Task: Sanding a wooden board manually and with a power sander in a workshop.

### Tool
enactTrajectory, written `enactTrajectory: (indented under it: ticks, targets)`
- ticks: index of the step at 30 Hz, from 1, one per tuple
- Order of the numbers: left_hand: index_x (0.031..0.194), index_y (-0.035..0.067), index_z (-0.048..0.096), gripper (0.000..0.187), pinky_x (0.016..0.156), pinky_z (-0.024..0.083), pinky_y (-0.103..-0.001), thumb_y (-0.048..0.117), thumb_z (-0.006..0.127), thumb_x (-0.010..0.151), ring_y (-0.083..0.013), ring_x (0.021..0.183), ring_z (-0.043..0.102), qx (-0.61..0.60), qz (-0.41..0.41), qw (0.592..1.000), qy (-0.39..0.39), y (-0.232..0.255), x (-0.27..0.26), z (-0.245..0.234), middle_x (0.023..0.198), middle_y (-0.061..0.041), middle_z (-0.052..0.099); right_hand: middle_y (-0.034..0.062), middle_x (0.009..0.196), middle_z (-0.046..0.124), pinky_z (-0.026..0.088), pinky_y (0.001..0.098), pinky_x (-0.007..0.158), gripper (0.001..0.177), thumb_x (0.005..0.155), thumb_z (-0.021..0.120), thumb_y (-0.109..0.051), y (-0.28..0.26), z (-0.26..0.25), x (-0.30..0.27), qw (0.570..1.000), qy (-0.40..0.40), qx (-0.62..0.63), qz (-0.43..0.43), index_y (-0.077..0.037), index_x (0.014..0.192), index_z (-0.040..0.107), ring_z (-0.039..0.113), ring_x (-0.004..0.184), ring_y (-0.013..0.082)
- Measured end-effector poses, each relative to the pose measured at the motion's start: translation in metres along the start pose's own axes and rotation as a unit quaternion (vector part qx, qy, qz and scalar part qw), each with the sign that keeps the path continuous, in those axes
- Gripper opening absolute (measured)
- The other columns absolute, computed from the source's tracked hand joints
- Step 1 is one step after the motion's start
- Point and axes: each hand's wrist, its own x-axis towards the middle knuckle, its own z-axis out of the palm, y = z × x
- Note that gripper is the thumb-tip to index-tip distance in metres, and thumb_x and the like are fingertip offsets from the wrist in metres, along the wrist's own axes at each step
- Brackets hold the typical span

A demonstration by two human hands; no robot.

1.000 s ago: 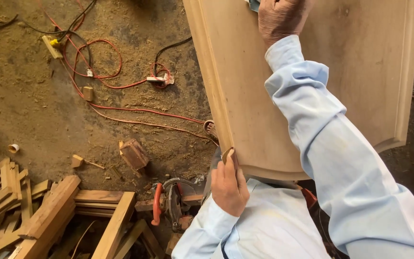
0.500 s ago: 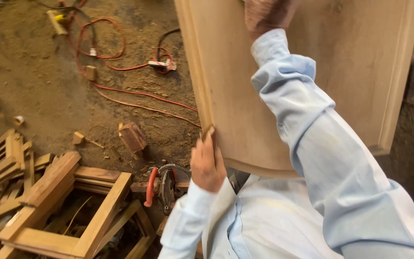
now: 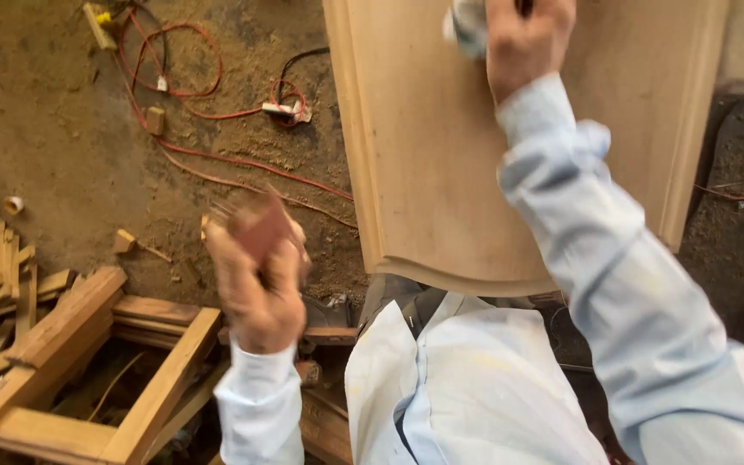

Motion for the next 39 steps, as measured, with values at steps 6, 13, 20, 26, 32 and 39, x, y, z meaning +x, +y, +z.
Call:
enactTrajectory:
  ticks: [6, 13, 20, 26, 32, 39]
  targets:
    - [0.149, 0.011, 0.044, 0.051, 0.073, 0.062, -0.039, -0.003, 0.052, 0.100, -0.0300, 0.101, 0.071, 0.132, 0.209, 0.918, -0.309, -0.077, -0.087, 0.006, 0.123, -0.016, 0.069, 0.0119, 0.093, 0.067, 0.054, 0.0296, 0.077, 0.005, 0.106, 0.063, 0.003, -0.124, -0.157, -0.020, 0.919, -0.062, 0.364, 0.140, 0.000, 0.109, 0.064, 0.064, 0.083, 0.0188]
    - [0.110, 0.008, 0.064, 0.015, 0.055, 0.037, -0.034, 0.010, 0.050, 0.103, -0.0220, 0.069, 0.050, 0.295, 0.515, 0.771, -0.232, -0.041, -0.022, 0.032, 0.090, -0.006, 0.054, 0.0065, 0.091, 0.064, 0.050, 0.0301, 0.070, 0.012, 0.097, 0.058, 0.005, -0.126, -0.125, 0.012, 0.947, 0.014, 0.316, 0.059, -0.002, 0.099, 0.067, 0.058, 0.077, 0.0168]
    - [0.099, 0.015, 0.062, 0.010, 0.057, 0.043, -0.031, 0.022, 0.060, 0.105, -0.0187, 0.069, 0.052, 0.303, 0.551, 0.748, -0.213, -0.037, -0.008, 0.045, 0.086, -0.002, 0.049, 0.0009, 0.087, 0.067, 0.052, 0.0275, 0.065, 0.006, 0.097, 0.063, -0.005, -0.127, -0.113, 0.016, 0.944, 0.030, 0.305, 0.126, -0.006, 0.096, 0.069, 0.059, 0.072, 0.0124]
    - [0.109, 0.013, 0.064, 0.009, 0.054, 0.042, -0.031, 0.016, 0.063, 0.101, -0.0190, 0.070, 0.050, 0.312, 0.552, 0.731, -0.254, -0.051, -0.004, 0.026, 0.092, -0.002, 0.053, -0.0009, 0.085, 0.065, 0.049, 0.0264, 0.062, 0.007, 0.097, 0.063, -0.004, -0.132, -0.113, 0.017, 0.940, 0.033, 0.307, 0.144, -0.008, 0.094, 0.067, 0.053, 0.068, 0.0101]
    - [0.096, 0.016, 0.062, 0.025, 0.051, 0.037, -0.029, 0.038, 0.064, 0.105, -0.0166, 0.063, 0.043, 0.308, 0.565, 0.736, -0.211, -0.038, 0.002, 0.036, 0.083, -0.001, 0.046, -0.0015, 0.086, 0.062, 0.049, 0.0267, 0.061, 0.008, 0.096, 0.060, -0.003, -0.136, -0.117, 0.019, 0.938, 0.020, 0.308, 0.158, -0.008, 0.094, 0.066, 0.051, 0.068, 0.0104]
    - [0.110, 0.019, 0.065, 0.008, 0.057, 0.046, -0.037, 0.019, 0.063, 0.102, -0.0185, 0.062, 0.047, 0.023, 0.394, 0.828, -0.398, -0.022, -0.065, 0.063, 0.085, 0.003, 0.067, 0.0011, 0.088, 0.063, 0.050, 0.0274, 0.066, 0.008, 0.096, 0.061, 0.000, -0.131, -0.115, 0.021, 0.945, 0.035, 0.298, 0.130, -0.006, 0.096, 0.067, 0.055, 0.071, 0.0121]
